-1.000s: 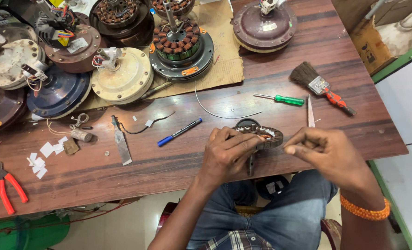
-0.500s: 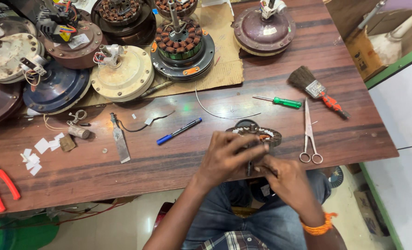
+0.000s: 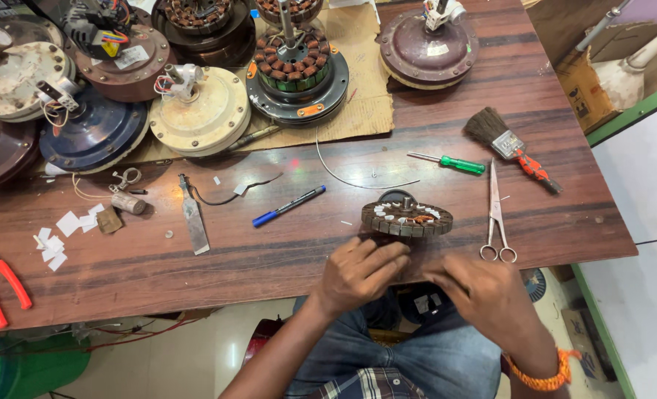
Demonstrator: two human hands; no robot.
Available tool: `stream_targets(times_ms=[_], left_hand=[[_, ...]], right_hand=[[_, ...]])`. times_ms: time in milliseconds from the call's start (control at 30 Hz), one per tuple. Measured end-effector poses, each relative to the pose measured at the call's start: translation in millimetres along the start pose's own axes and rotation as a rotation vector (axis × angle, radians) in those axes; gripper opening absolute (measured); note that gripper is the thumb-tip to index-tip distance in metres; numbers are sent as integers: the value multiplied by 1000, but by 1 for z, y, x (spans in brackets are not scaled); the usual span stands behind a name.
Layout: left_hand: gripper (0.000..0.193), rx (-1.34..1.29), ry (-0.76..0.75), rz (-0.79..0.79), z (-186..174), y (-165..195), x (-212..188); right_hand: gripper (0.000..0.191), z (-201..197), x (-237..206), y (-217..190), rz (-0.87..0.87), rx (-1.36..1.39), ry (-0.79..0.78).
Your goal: The person sits at a workbench and rewinds a fan motor armature, using a screwdriver to work on the stator and then pressing and fitting copper wire coils into the slots around the armature by hand, rotating the piece as they go.
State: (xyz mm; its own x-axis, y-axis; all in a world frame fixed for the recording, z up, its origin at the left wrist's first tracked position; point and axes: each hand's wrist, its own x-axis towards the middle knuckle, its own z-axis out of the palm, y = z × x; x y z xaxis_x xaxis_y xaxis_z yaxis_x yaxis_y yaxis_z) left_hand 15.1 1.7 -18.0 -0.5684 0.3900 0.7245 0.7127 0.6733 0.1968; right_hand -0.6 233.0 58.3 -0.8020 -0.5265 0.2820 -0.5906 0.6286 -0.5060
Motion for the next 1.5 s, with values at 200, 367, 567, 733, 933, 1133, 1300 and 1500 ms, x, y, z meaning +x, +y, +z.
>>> stream_targets(times_ms=[200, 367, 567, 733, 933, 1133, 1300, 1500], left_hand=[[14, -371, 247, -434, 16, 21, 2], [10, -668, 282, -936, 30, 36, 4], [12, -1004, 432, -1183, 48, 37, 11], [13, -1046, 461, -1399, 60, 42, 21], [15, -408, 485, -755, 24, 56, 20], [44, -43, 131, -221, -19, 7, 40], [43, -193, 4, -189, -24, -18, 52], [40, -224, 5, -230, -16, -20, 47]], right_hand=[[12, -5, 49, -11, -76, 24, 49], [16, 1, 77, -1, -18, 14, 1], [15, 6, 95, 21, 302, 46, -154], [15, 7, 92, 48, 446, 260, -159], [21, 5, 80, 77, 448, 221, -27], [22, -10, 60, 77, 544, 346, 40], [20, -33, 42, 57, 540, 420, -12], [19, -29, 19, 20, 593, 216, -224]])
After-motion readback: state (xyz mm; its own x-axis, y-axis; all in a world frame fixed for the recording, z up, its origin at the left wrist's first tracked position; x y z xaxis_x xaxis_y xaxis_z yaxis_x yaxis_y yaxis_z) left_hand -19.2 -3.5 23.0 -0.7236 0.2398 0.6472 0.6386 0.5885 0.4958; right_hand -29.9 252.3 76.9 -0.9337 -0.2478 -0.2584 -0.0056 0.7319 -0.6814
